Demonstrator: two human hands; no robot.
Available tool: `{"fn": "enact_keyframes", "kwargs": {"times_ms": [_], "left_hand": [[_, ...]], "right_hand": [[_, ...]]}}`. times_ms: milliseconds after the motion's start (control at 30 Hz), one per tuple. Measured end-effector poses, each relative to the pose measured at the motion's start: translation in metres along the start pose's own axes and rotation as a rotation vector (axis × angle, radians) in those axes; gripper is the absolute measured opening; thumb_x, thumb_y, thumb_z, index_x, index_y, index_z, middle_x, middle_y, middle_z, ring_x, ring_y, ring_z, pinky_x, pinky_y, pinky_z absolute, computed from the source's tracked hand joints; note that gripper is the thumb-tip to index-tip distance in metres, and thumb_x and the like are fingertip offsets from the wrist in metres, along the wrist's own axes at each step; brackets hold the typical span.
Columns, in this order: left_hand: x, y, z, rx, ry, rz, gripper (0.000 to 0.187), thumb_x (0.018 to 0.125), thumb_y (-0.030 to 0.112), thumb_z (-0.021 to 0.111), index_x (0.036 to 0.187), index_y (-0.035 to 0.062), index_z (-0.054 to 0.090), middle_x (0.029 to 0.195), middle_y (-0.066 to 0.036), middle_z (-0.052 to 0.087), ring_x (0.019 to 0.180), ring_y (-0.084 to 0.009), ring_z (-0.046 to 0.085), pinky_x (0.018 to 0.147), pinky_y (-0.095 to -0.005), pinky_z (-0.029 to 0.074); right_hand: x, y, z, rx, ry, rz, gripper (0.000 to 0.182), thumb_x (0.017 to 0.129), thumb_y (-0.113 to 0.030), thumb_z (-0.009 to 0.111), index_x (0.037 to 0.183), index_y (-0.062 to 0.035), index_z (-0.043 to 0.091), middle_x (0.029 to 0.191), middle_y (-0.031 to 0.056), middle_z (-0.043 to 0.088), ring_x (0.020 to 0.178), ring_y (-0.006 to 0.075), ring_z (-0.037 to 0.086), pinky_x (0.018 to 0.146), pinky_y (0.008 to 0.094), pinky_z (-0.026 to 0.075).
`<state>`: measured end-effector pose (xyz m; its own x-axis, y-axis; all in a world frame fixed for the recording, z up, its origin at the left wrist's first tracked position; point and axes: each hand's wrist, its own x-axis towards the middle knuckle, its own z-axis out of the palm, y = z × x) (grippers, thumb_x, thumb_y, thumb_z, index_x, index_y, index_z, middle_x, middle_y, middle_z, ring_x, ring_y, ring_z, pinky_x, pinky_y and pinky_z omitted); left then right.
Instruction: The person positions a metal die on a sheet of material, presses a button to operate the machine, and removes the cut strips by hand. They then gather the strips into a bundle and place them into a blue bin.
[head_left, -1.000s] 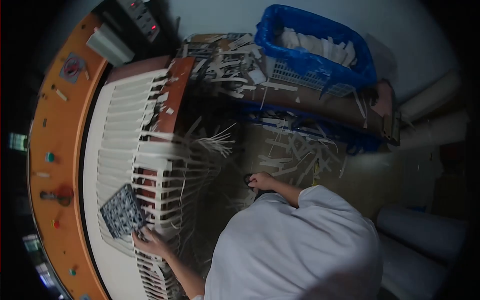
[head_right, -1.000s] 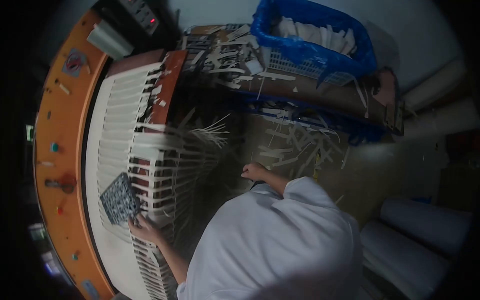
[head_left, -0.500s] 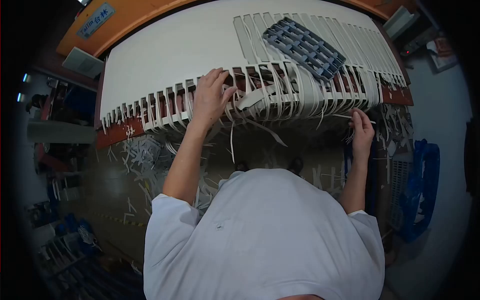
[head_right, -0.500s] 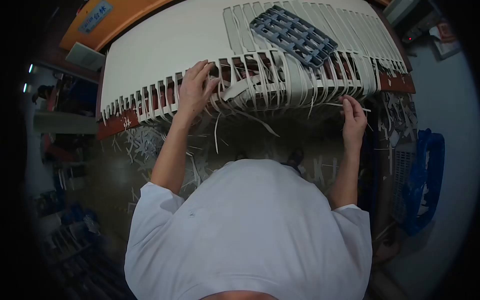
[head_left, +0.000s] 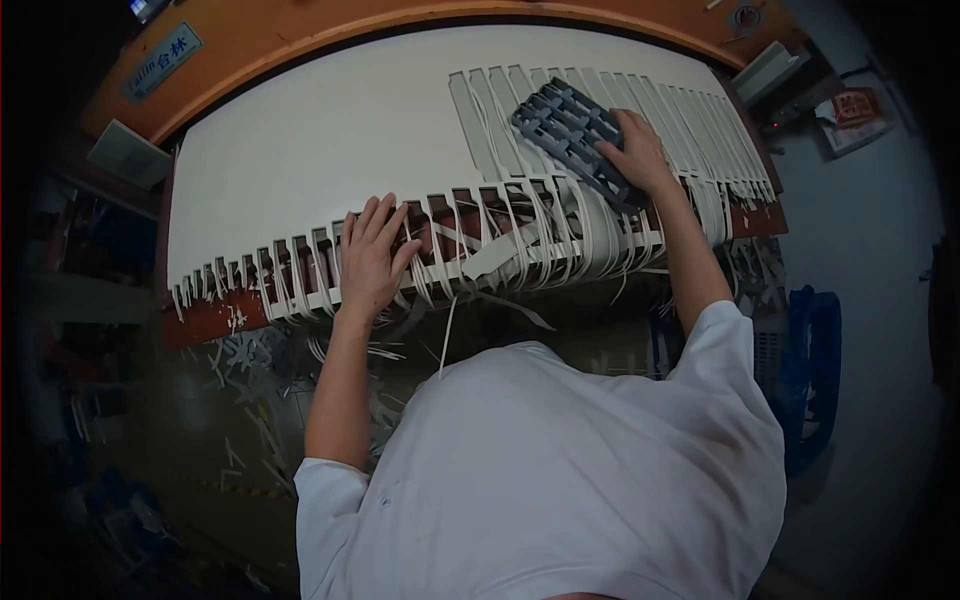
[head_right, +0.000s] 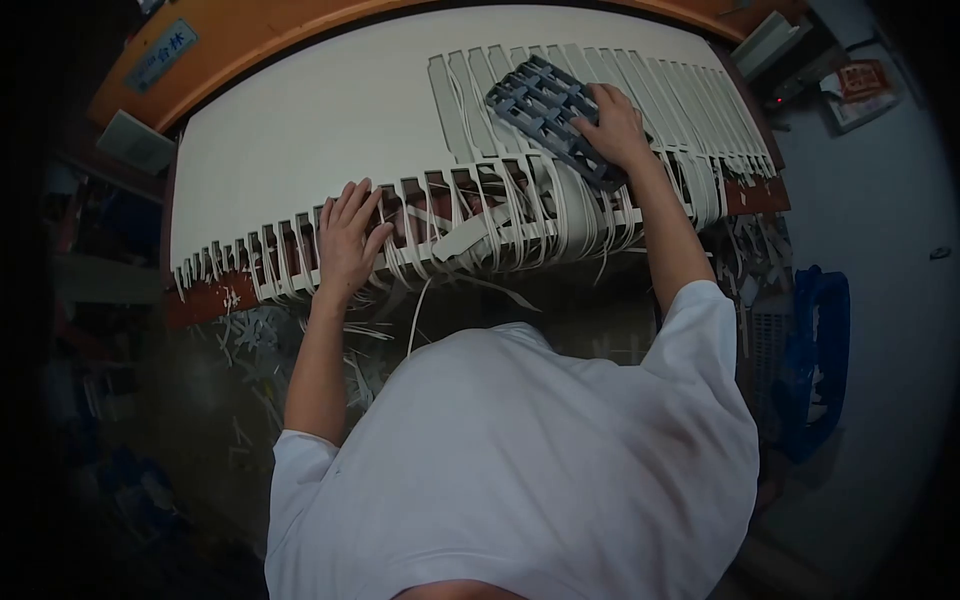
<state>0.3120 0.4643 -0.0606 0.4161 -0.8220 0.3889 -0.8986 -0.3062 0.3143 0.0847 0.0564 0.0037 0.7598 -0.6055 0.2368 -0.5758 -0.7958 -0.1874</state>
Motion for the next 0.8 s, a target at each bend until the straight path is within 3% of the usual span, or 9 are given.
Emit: {"fn": "enact_keyframes", "kwargs": {"times_ms": [100,133,333,400,633,800], "left_hand": [[0.003,0.003,-0.005,-0.004,-0.025,-0.014,0.057,0.095,0.039,0.067,0.144,0.014,0.056,0.156,-0.006,0.047,0.147,-0.0289,0.037,0.122,-0.0527,0.022],[0.003,0.004,-0.006,-0.004,-0.032,-0.02,0.057,0.094,0.039,0.067,0.144,0.014,0.056,0.156,-0.006,0.047,0.147,-0.0289,0.037,0.122,-0.0527,0.022],[0.005,0.005,-0.006,-0.005,-0.036,-0.039,0.057,0.093,0.039,0.068,0.143,0.0142,0.057,0.156,-0.006,0.047,0.146,-0.0292,0.039,0.121,-0.0528,0.023],[0.006,0.006,-0.007,-0.025,-0.045,-0.055,0.056,0.094,0.039,0.068,0.142,0.0141,0.057,0.156,-0.006,0.047,0.146,-0.0292,0.039,0.121,-0.0528,0.023],[0.006,0.002,-0.009,-0.068,-0.035,-0.038,0.057,0.094,0.042,0.068,0.142,0.0128,0.057,0.154,-0.008,0.049,0.147,-0.0299,0.039,0.121,-0.0528,0.022],[0.007,-0.011,-0.022,-0.226,-0.101,-0.07,0.065,0.094,0.043,0.068,0.142,0.0017,0.053,0.152,-0.016,0.049,0.146,-0.0314,0.039,0.121,-0.0542,0.024]], "right_hand": [[0.02,0.012,0.006,-0.01,-0.143,-0.046,0.08,0.084,-0.04,0.076,0.15,-0.0084,0.043,0.15,0.0182,0.047,0.136,0.037,0.048,0.114,0.048,0.038],[0.022,0.006,-0.001,-0.025,-0.175,-0.051,0.082,0.083,-0.036,0.076,0.152,-0.0072,0.04,0.147,0.0195,0.049,0.135,0.0367,0.05,0.113,0.0439,0.041],[0.037,0.0,-0.013,0.012,-0.277,-0.069,0.085,0.08,-0.038,0.076,0.152,-0.0093,0.04,0.142,0.0201,0.052,0.129,0.0375,0.055,0.109,0.0454,0.045],[0.04,0.012,0.0,0.031,-0.203,-0.137,0.085,0.077,-0.041,0.077,0.149,-0.0087,0.044,0.136,0.0195,0.056,0.12,0.038,0.061,0.101,0.046,0.051],[0.032,-0.014,-0.015,-0.025,-0.077,-0.011,0.083,0.073,-0.041,0.076,0.143,-0.0042,0.051,0.134,0.0196,0.058,0.119,0.0367,0.062,0.099,0.046,0.051],[0.036,-0.087,-0.011,0.041,0.035,0.151,0.089,0.073,-0.051,0.075,0.143,0.0001,0.051,0.135,0.0212,0.057,0.122,0.0359,0.06,0.102,0.045,0.049]]}}
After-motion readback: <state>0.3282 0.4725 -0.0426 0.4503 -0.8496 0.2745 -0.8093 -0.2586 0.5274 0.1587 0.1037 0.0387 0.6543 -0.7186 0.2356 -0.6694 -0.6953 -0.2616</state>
